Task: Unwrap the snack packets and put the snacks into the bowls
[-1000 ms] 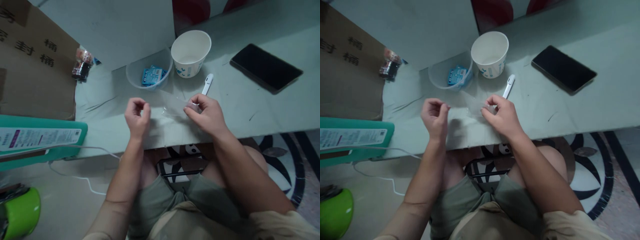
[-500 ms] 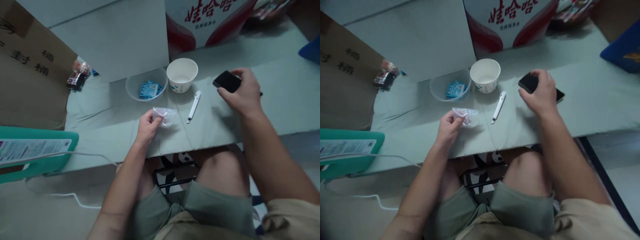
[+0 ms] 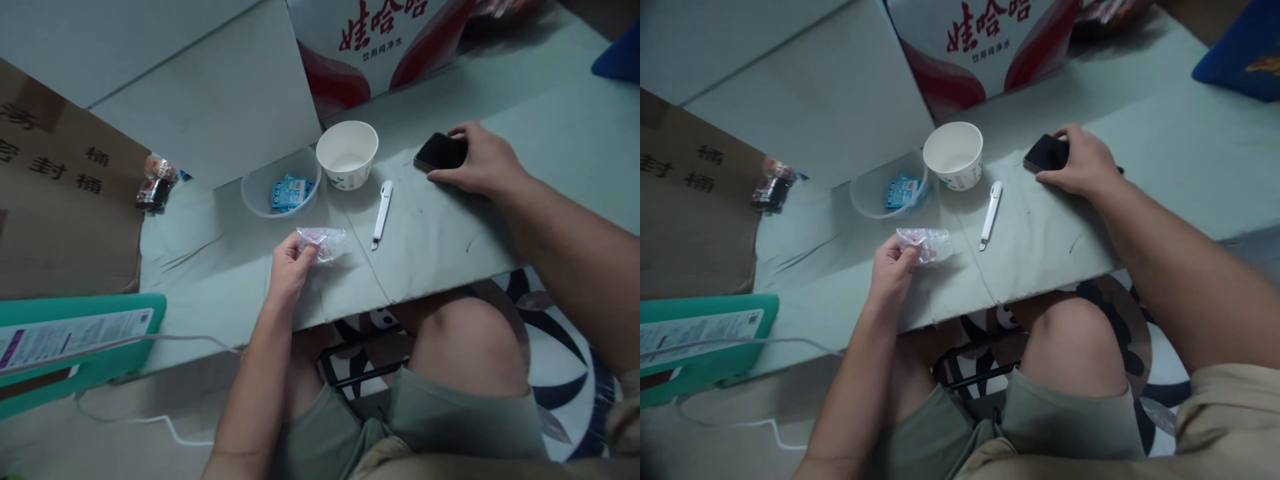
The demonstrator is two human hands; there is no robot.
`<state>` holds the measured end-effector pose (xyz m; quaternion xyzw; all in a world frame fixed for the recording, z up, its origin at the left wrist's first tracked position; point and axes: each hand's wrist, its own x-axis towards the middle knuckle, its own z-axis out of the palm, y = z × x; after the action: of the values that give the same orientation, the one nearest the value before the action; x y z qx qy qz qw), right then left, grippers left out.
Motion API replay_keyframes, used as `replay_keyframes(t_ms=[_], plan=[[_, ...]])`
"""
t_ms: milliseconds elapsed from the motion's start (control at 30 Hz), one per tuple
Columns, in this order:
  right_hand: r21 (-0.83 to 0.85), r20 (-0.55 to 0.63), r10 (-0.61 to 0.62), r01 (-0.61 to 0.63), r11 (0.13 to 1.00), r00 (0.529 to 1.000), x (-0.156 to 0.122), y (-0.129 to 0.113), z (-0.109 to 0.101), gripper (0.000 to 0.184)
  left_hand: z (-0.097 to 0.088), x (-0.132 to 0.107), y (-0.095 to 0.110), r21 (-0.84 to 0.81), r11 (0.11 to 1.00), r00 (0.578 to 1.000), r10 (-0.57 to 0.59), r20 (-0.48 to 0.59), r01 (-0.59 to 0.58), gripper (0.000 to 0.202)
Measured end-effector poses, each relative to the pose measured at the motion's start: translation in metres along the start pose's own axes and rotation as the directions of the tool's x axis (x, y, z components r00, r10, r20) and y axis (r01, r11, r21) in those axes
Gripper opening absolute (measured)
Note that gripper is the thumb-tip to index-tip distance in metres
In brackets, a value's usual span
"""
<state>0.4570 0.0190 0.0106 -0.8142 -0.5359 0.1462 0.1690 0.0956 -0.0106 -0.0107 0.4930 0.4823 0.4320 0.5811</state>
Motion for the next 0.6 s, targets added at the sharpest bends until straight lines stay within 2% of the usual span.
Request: replay_keyframes(t_ms=[100,300,600], plan=[[0.042,-0.010,0.039,-0.039,0.998,0.999,-0.0003,-0.0014,-0.0016,0.080,0.0021,0.0006,-0.0006,0.021,1.000,1.000,0.008,0.001,-0.008,0.039],[0.033,0.010,0.029,-0.029,0.999,1.000,0.0002,-0.0011,-0.0021,0.086,0.0047,0.0015,0.0008,0.065,0.998,1.000,0.022,0.003,-0.022,0.042],[-0.071,0.050,0.014,-0.011,0.997,0.999,0.0009,-0.0048,-0.0068,0.087,0.0019,0.0001,0.0020,0.075,0.997,0.999,0.031,0.021,-0.033,0.036]])
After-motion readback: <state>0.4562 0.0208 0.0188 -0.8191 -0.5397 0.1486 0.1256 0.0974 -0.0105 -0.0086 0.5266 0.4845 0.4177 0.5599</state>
